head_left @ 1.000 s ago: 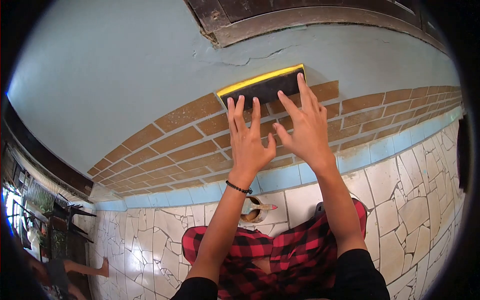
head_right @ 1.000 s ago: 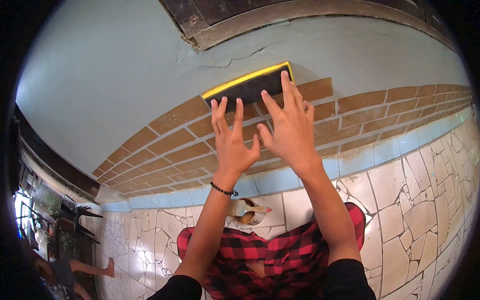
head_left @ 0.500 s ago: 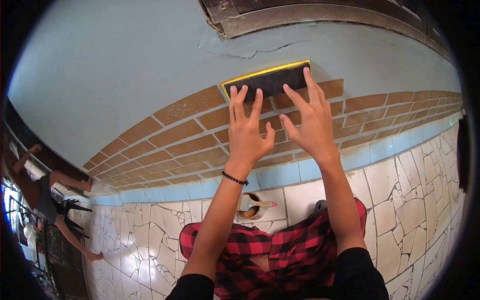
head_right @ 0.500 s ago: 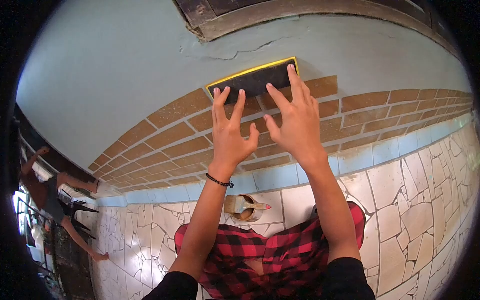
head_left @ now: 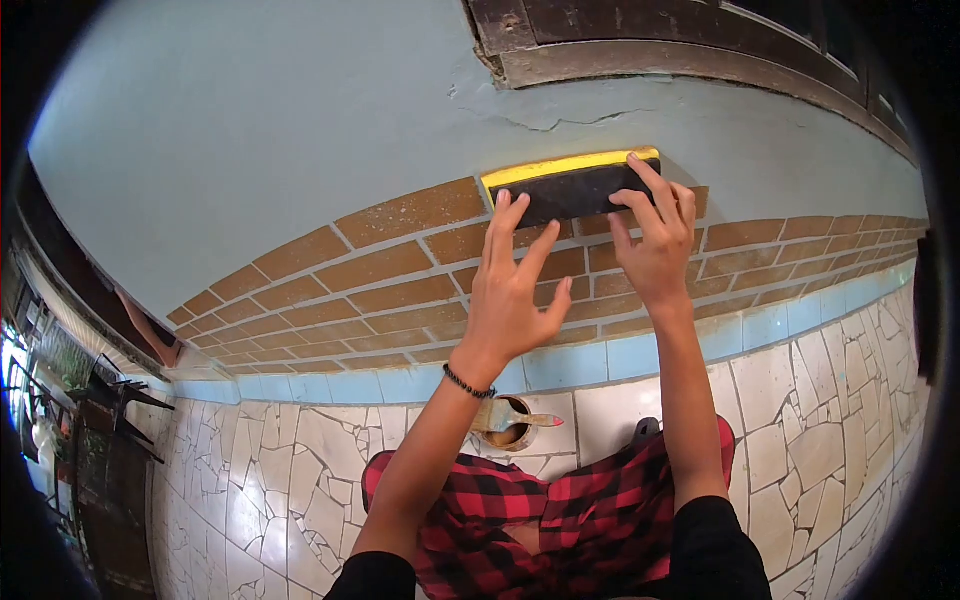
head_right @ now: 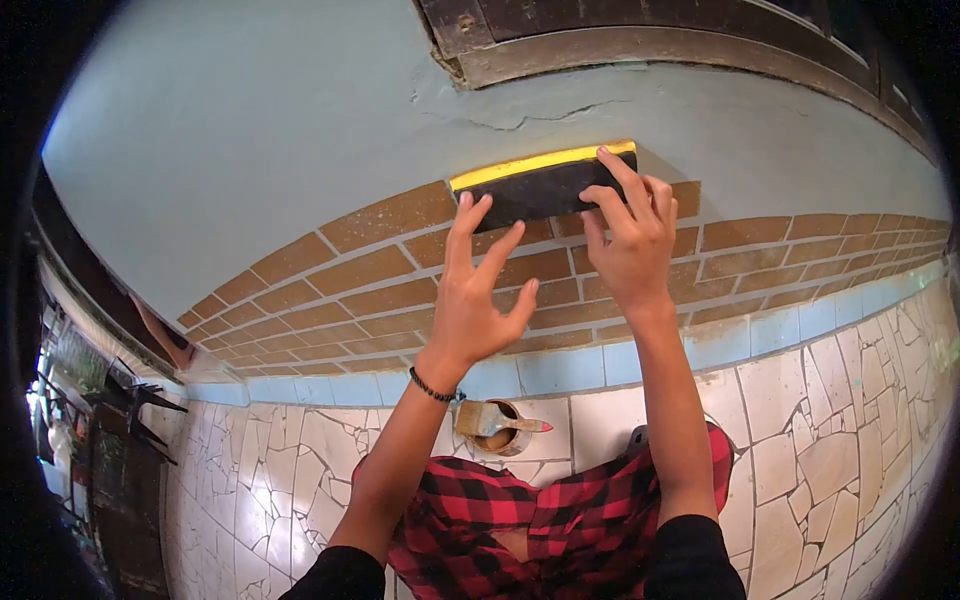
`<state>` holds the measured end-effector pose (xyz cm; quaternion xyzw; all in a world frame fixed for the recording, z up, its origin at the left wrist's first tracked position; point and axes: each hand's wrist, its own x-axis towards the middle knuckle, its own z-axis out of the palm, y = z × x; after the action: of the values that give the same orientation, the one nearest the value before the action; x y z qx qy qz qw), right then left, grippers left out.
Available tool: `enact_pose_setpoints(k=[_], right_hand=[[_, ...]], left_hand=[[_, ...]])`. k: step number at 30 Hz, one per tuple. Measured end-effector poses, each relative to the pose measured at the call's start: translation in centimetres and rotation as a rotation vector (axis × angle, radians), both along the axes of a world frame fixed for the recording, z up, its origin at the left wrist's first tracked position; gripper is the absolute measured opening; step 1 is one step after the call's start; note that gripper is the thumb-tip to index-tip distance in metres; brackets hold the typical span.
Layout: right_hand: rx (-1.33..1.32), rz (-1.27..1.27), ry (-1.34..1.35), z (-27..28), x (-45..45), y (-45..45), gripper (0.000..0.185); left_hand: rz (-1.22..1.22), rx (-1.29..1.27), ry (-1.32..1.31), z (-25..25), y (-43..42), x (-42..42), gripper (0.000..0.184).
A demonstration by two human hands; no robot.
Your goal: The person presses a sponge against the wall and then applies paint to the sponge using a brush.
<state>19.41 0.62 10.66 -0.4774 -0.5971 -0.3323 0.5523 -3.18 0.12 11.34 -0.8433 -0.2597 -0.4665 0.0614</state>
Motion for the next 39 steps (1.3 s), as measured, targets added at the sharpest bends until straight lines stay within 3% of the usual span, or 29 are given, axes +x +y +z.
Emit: enact_pose_setpoints(k=[4,11,17,25,32,39], right_hand=[[0.006,0.012,-0.018,0.0,0.3,-0.1,0.039],[-0.040,0.021,-0.066,0.8,-0.1,-0.7,0.067],[-0.068,-0.015,-0.170,0.8,0.1,-0.8,0.075],[0.086,0.005,-0.219,3.9,2.3,-5.0,0.069],[0.213,0.420,0.479,3.2,3.2,-6.8,0.062],[0.110,0.794,0.879,2.3,2.4,-7.3,0.049]], left_hand=[[0.059,0.147,-0.081,-3.9,-2.7,-3.7,0.052],[0.494,0.052,-0.151,-17.3,-5.2,-13.6,0.039],[0.453,0.071,-0.296,-15.6,-3.8,-12.7,0.047],[0.411,-0.004,-0.362,-16.8,-3.8,-12.0,0.047],[0.406,-0.012,-0.372,-17.0,-3.8,-11.9,0.046],[0.337,-0.031,-0.336,-17.8,-4.1,-10.5,0.044]])
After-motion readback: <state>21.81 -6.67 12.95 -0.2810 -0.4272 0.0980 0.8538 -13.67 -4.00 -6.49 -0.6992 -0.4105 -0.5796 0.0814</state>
